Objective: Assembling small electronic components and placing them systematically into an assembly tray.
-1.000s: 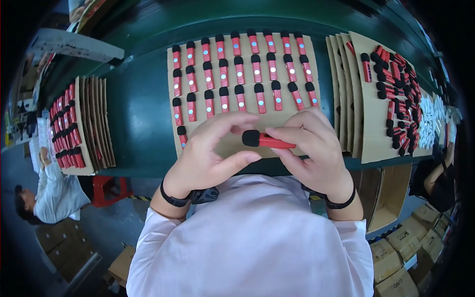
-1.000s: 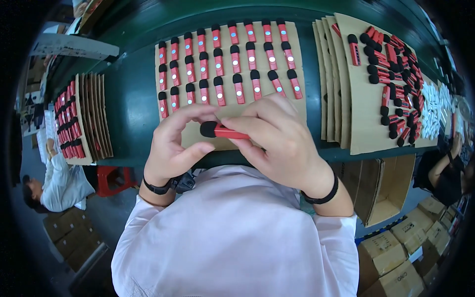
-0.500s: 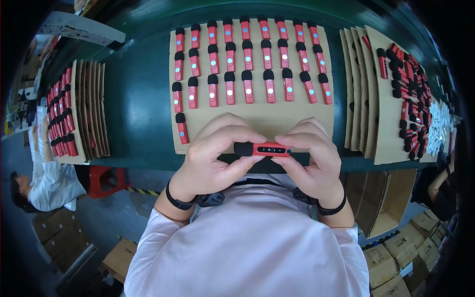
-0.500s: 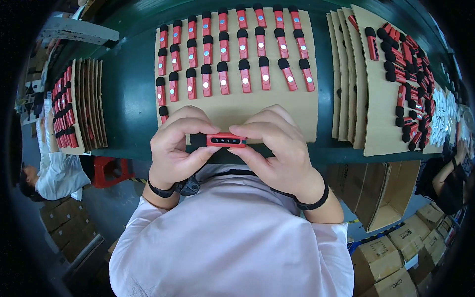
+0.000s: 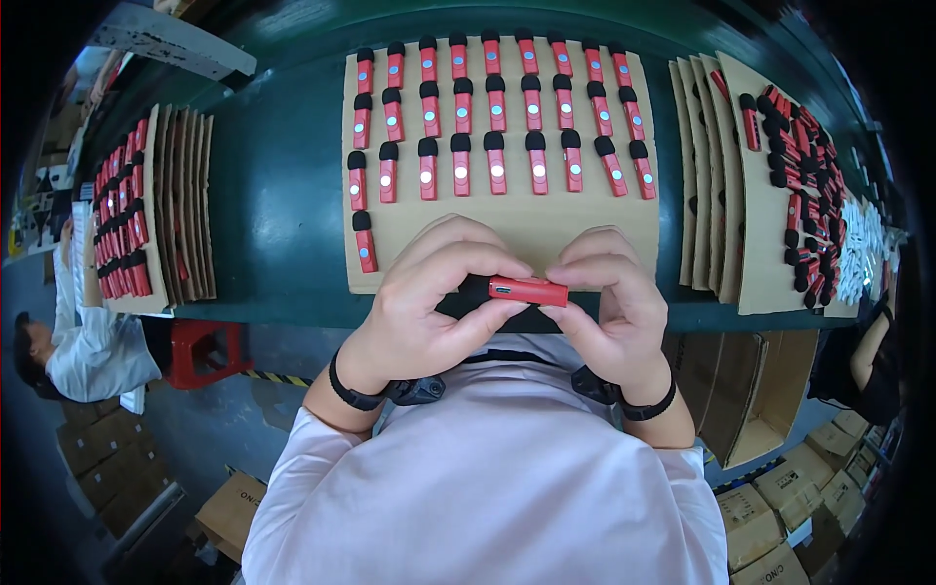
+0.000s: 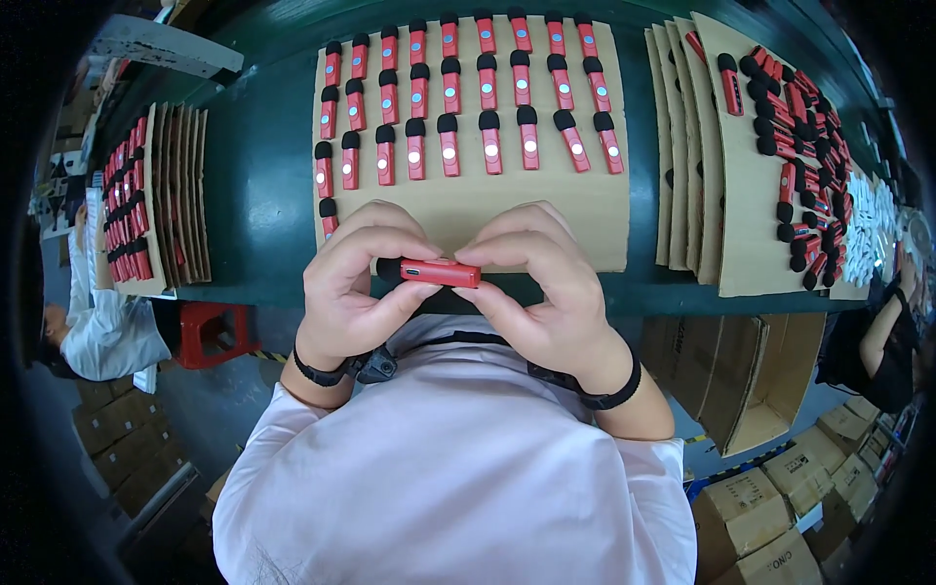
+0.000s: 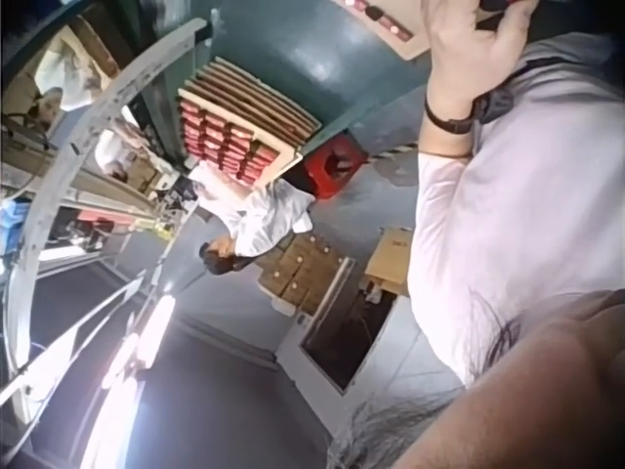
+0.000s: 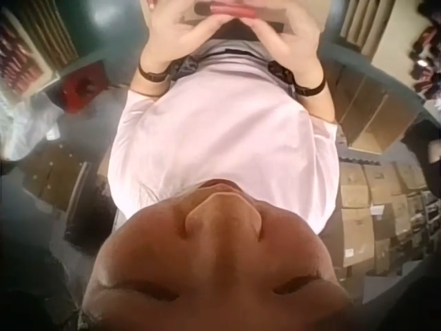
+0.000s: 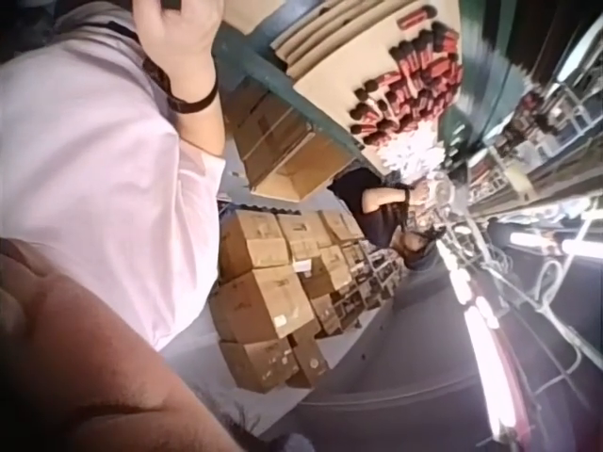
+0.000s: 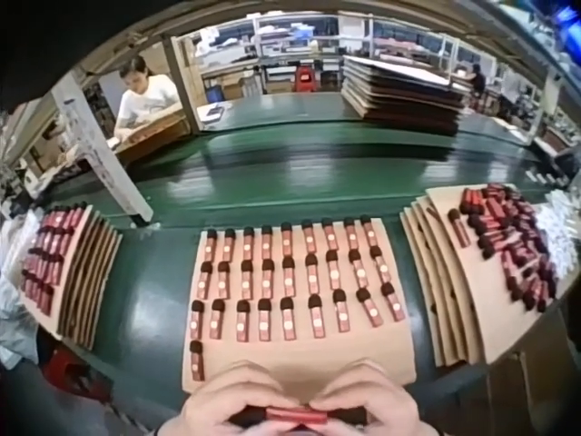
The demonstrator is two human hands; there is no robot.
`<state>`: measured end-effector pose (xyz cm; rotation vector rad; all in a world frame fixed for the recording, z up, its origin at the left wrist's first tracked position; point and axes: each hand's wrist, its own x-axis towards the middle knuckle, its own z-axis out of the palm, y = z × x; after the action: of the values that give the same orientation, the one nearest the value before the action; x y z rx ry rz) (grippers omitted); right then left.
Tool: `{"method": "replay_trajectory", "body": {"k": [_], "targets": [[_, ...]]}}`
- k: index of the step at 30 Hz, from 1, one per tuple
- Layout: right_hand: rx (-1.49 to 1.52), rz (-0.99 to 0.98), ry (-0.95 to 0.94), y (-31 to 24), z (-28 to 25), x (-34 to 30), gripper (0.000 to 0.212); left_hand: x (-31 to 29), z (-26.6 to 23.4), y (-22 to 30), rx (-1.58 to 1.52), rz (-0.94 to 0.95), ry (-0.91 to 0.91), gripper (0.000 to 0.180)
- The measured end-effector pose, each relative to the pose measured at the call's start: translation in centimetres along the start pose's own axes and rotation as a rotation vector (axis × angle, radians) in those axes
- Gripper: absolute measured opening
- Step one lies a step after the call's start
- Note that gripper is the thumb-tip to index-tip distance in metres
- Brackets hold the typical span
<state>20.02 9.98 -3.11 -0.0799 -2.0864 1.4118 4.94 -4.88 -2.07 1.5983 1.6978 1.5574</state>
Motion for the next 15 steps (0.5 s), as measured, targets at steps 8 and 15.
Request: {"method": "replay_trajectory", "body": {"k": [8,15], "targets": [[0.054,0.04,-0.095,0.4,3.1,0.8,0.028,-3.4,-1.4,-1.1,0.208,-0.116,0.124,0.033],[-0.243,-0.034,-0.3,1.7,7.9,2.3,0.024,-8.4,-5.4,-3.1,0.641,-0.227,0.194,0.037]]}}
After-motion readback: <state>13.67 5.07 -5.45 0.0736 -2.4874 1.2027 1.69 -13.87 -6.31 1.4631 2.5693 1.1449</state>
